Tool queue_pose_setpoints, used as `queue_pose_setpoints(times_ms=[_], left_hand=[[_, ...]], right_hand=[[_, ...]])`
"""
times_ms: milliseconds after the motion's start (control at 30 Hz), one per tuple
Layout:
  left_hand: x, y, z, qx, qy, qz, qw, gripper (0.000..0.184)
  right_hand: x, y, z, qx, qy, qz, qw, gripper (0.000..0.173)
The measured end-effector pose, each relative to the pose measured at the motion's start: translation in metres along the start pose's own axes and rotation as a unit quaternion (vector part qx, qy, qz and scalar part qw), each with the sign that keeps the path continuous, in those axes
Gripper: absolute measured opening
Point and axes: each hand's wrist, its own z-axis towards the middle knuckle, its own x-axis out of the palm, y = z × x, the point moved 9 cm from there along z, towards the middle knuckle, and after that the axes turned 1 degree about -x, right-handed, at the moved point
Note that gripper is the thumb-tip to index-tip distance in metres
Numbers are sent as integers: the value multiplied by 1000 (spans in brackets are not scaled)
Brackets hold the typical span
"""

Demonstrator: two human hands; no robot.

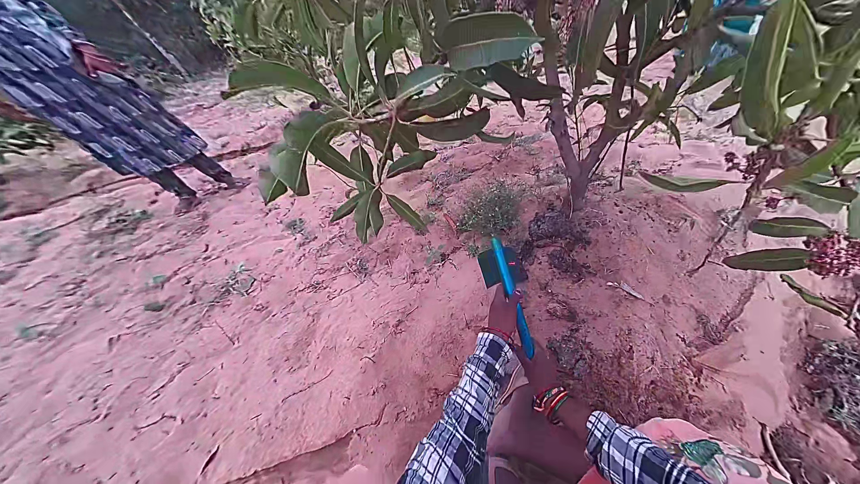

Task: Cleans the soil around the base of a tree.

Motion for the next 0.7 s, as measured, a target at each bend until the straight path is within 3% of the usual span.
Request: queue_pose_setpoints(times_ms=[100,167,200,267,333,467,567,633,700], left_hand=[[-33,-67,0,96,-49,30,994,48],[-52,-76,27,85,-75,81,990,49],[-58,-61,46,47,-73,111,990,50],[-62,10,76,-76,-34,147,986,52],[-59,77,73,-163,0,132,978,54],[-47,95,25,-193,21,130,972,52],[-51,65,0,-106,71,148,981,63],[-64,10,-31,-3,88,192,977,67],[-85,-44,-84,43,85,244,965,63]], right_hand=[[-8,71,21,-82,-1,9,997,46],[7,100,40,-79,18,23,996,45],[22,98,46,-50,40,27,998,44],[64,60,43,40,98,27,994,45],[93,17,23,110,130,21,985,53],[107,-15,-15,115,116,37,986,50],[77,-2,-13,83,83,17,993,53],[43,24,2,52,37,52,997,53],[-2,58,0,30,-2,97,995,51]])
